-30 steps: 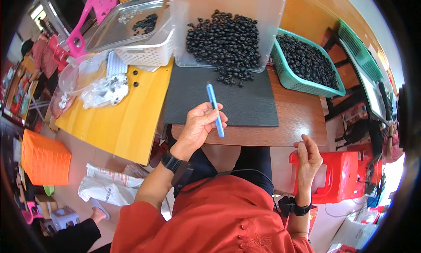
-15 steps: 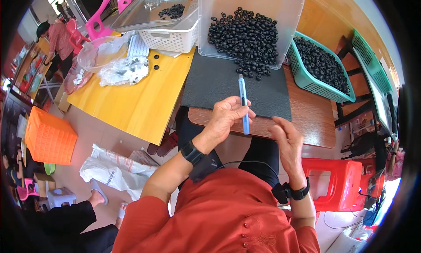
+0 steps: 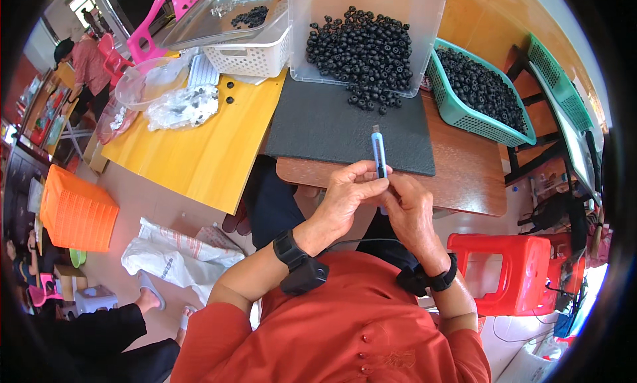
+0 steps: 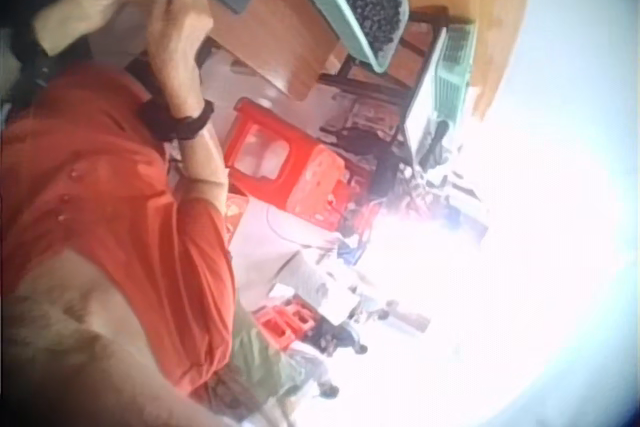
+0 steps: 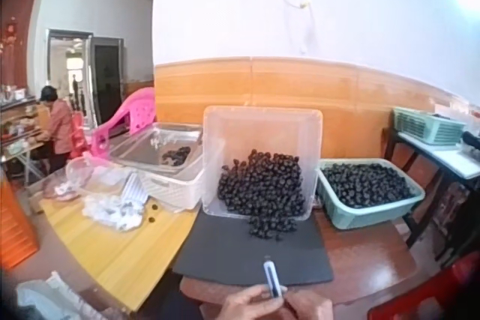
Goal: The person is inspecting and cleaning black plastic shoe components, possibly lace toggles or similar small parts.
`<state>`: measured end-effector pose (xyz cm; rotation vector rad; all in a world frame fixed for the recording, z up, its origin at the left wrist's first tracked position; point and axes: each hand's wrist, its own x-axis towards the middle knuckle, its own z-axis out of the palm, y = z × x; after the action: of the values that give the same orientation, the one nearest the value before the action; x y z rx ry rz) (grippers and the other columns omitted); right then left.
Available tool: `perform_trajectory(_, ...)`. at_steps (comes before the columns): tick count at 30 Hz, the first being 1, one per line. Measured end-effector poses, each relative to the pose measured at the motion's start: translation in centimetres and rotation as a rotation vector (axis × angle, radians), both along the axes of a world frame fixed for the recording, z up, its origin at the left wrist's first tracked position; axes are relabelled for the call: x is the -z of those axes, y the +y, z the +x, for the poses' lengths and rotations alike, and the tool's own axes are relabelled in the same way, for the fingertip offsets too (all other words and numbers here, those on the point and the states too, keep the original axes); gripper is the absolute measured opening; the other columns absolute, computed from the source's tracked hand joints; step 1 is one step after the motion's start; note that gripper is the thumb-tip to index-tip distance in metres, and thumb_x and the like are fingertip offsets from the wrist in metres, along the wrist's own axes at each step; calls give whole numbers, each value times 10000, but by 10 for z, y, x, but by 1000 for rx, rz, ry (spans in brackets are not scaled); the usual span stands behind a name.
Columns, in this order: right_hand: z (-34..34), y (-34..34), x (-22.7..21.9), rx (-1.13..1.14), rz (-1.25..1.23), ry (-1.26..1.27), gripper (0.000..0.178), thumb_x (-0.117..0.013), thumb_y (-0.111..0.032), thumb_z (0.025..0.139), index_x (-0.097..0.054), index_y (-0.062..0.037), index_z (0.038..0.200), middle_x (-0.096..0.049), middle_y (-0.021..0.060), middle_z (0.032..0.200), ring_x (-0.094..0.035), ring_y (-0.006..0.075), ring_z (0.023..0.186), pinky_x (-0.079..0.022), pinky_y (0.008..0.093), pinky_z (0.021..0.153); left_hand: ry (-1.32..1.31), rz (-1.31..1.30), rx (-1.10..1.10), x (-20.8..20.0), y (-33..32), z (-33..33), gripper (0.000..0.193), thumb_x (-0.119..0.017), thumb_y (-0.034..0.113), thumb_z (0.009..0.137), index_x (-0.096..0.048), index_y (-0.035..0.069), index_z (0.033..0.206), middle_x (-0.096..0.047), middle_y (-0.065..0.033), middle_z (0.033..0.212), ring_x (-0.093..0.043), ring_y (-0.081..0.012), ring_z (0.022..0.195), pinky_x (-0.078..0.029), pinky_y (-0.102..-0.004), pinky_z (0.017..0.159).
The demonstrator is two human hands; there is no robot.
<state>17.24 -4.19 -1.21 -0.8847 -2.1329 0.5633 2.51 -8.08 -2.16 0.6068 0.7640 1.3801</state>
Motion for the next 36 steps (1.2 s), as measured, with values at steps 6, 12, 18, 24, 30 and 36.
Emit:
perform_trajectory(6, 3, -5, 3, 37, -195, 85, 129, -664, -51, 778, -620, 11, 882, -579, 147, 695, -564, 282, 604, -450, 366, 556, 111, 43, 8, -4, -4, 4, 316, -637, 46, 853, -610, -3, 1164, -643, -49, 1007, -591, -115, 920, -473, -258, 851)
perform_trajectory(12, -1, -5, 2, 49, -344, 212, 151, -658, -52, 800, -629, 22, 929, -609, 113, 724, -586, 176, 617, -463, 300, 557, 67, 67, 16, -7, -4, 5, 350, -613, 26, 864, -583, -12, 1211, -635, -59, 1066, -589, -122, 950, -468, -261, 870)
perform_trajectory(18, 10, 2, -5, 116, -539, 153, 90, -624, -54, 826, -628, 14, 885, -534, 16, 642, -498, 79, 583, -418, 249, 513, 120, 152, -25, 5, -11, 2, 433, -623, 89, 880, -512, -19, 1284, -621, -74, 1093, -588, -131, 973, -473, -261, 860)
perform_trajectory(24, 11, 21, -11, 103, -533, 184, 63, -603, -30, 834, -631, -3, 884, -530, -20, 712, -486, 56, 627, -378, 198, 546, 232, 1, 56, 7, -37, -51, 329, -627, 142, 890, -588, -25, 1170, -664, -122, 1011, -633, -147, 847, -500, -250, 696)
perform_trajectory(30, 28, 47, 7, 188, -388, 14, 295, -575, -1, 815, -612, 5, 1107, -589, 41, 830, -537, 115, 763, -436, 246, 703, 349, 27, -90, -21, -48, -75, 261, -598, 124, 900, -620, -28, 1111, -671, -111, 974, -631, -125, 833, -496, -244, 702)
perform_trajectory(36, 17, 58, 25, 202, -68, -107, 334, -612, -33, 807, -605, -16, 1141, -640, 210, 1067, -622, 332, 993, -475, 367, 854, 606, 1041, 277, -126, -77, -97, 126, -601, 104, 834, -625, -8, 782, -622, -120, 739, -568, -198, 579, -451, -306, 528)
